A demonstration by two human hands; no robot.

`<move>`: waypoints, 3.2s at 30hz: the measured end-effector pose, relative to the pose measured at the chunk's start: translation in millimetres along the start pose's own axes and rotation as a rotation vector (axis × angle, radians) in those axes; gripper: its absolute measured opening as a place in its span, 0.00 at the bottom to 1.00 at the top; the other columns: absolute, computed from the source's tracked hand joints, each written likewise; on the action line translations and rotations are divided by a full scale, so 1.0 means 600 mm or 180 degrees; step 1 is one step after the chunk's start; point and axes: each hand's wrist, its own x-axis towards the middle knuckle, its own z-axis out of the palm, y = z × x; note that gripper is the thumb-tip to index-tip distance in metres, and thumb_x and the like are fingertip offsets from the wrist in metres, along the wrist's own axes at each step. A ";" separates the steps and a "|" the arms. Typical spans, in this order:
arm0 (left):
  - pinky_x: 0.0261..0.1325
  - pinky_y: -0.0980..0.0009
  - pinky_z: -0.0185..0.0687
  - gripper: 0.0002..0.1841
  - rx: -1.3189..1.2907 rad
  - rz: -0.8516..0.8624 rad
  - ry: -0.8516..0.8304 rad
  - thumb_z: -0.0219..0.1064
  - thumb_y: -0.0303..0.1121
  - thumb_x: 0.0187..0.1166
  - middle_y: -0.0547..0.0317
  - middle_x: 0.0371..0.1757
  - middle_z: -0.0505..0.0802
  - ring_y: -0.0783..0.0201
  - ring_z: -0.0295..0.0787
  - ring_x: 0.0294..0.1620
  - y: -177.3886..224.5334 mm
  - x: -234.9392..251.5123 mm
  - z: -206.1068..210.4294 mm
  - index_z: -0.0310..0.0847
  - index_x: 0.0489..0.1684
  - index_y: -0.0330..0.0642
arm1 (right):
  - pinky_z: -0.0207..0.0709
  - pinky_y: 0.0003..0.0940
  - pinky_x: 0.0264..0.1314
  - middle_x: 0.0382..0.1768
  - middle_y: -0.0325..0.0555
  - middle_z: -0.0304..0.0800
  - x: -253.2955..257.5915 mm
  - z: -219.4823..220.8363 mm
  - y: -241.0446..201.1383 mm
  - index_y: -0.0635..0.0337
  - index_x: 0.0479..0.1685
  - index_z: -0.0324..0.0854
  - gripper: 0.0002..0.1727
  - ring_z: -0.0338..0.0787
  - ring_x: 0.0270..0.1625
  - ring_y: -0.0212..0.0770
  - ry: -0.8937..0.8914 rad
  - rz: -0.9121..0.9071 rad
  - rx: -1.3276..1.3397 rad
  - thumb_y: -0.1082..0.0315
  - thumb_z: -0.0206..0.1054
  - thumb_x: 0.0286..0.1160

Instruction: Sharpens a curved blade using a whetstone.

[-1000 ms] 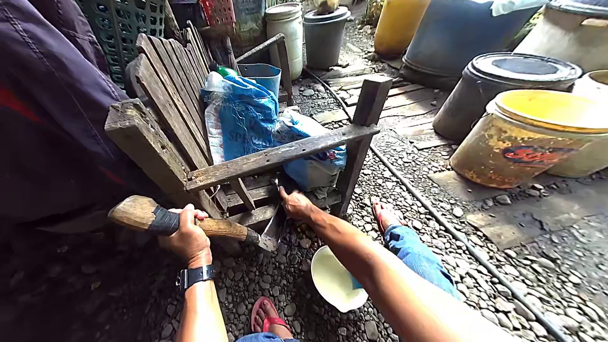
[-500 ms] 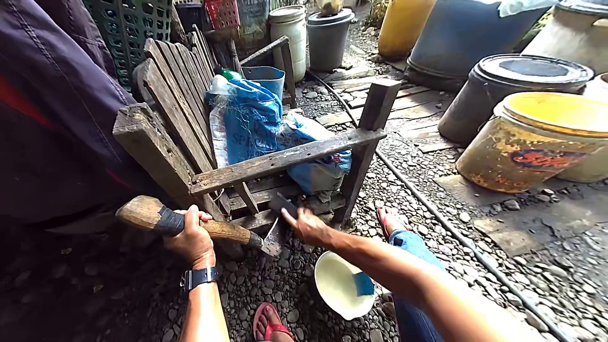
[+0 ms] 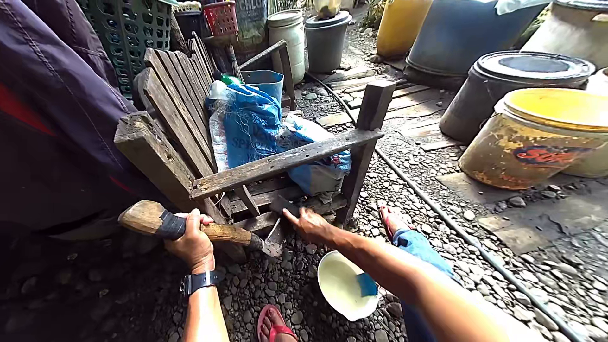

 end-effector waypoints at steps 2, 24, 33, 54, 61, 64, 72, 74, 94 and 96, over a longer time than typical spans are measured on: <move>0.22 0.75 0.88 0.08 -0.0020 -0.0043 -0.0003 0.57 0.18 0.71 0.70 0.12 0.84 0.71 0.84 0.12 0.004 -0.004 0.001 0.72 0.30 0.44 | 0.70 0.66 0.77 0.78 0.81 0.67 0.037 -0.028 -0.006 0.47 0.99 0.37 0.37 0.74 0.78 0.76 0.0157 0.0219 0.0213 0.60 0.48 0.94; 0.22 0.74 0.87 0.08 0.0066 -0.0146 0.0164 0.56 0.18 0.73 0.70 0.12 0.82 0.71 0.83 0.12 -0.003 -0.002 -0.003 0.71 0.30 0.43 | 0.71 0.69 0.74 0.79 0.82 0.66 0.023 -0.021 0.024 0.46 0.99 0.40 0.37 0.74 0.77 0.79 0.0134 0.0067 0.0149 0.61 0.49 0.93; 0.22 0.74 0.87 0.08 0.0071 -0.0136 0.0178 0.58 0.18 0.72 0.70 0.12 0.83 0.72 0.83 0.12 -0.006 0.007 -0.002 0.72 0.30 0.43 | 0.72 0.69 0.73 0.80 0.83 0.63 -0.003 -0.001 0.035 0.43 0.99 0.36 0.39 0.73 0.77 0.80 -0.0067 -0.0069 -0.0088 0.62 0.51 0.93; 0.21 0.76 0.86 0.07 0.0140 -0.0023 0.0069 0.58 0.18 0.73 0.70 0.12 0.83 0.72 0.84 0.12 0.009 -0.006 0.009 0.72 0.31 0.41 | 0.73 0.70 0.70 0.77 0.84 0.67 0.000 0.010 0.045 0.46 0.99 0.37 0.37 0.77 0.73 0.81 0.0058 -0.0223 -0.0061 0.57 0.48 0.95; 0.21 0.75 0.87 0.07 0.0062 -0.0008 0.0081 0.58 0.18 0.72 0.69 0.12 0.84 0.71 0.84 0.12 0.012 -0.008 0.006 0.73 0.30 0.42 | 0.71 0.66 0.76 0.73 0.76 0.77 0.061 -0.042 0.011 0.51 0.99 0.36 0.35 0.80 0.74 0.73 0.0090 0.0252 0.0358 0.55 0.42 0.96; 0.21 0.76 0.87 0.08 0.0093 -0.0019 0.0073 0.59 0.18 0.71 0.70 0.12 0.84 0.72 0.84 0.12 0.011 -0.008 0.009 0.73 0.30 0.42 | 0.74 0.68 0.70 0.73 0.82 0.72 0.023 -0.003 0.026 0.49 0.99 0.37 0.36 0.79 0.71 0.78 0.0168 -0.0068 0.0069 0.58 0.46 0.95; 0.21 0.76 0.86 0.07 0.0166 0.0005 0.0048 0.60 0.18 0.72 0.69 0.12 0.84 0.72 0.84 0.12 0.017 -0.011 0.012 0.73 0.29 0.42 | 0.72 0.64 0.76 0.76 0.79 0.71 0.060 -0.033 -0.009 0.51 0.99 0.36 0.34 0.78 0.76 0.74 0.0200 0.0391 0.0234 0.57 0.41 0.97; 0.21 0.76 0.86 0.07 0.0169 0.0006 0.0057 0.60 0.18 0.71 0.69 0.12 0.83 0.72 0.83 0.12 0.015 -0.011 0.010 0.73 0.29 0.42 | 0.74 0.65 0.73 0.75 0.80 0.72 0.039 -0.007 -0.007 0.51 0.99 0.36 0.36 0.79 0.74 0.75 0.0239 0.0260 0.0167 0.58 0.44 0.95; 0.21 0.77 0.85 0.07 0.0136 -0.0043 0.0132 0.62 0.17 0.69 0.69 0.12 0.83 0.73 0.83 0.12 0.022 -0.016 0.017 0.73 0.29 0.41 | 0.71 0.62 0.78 0.77 0.79 0.70 0.043 -0.027 -0.049 0.54 0.98 0.33 0.37 0.76 0.78 0.73 0.0068 0.0371 0.0097 0.60 0.44 0.95; 0.20 0.77 0.85 0.08 0.0166 -0.0057 0.0175 0.63 0.17 0.70 0.69 0.12 0.83 0.73 0.83 0.12 0.023 -0.015 0.012 0.73 0.29 0.41 | 0.71 0.62 0.78 0.78 0.79 0.69 0.042 -0.024 -0.059 0.53 0.99 0.34 0.37 0.75 0.79 0.73 0.0064 0.0449 0.0131 0.61 0.45 0.95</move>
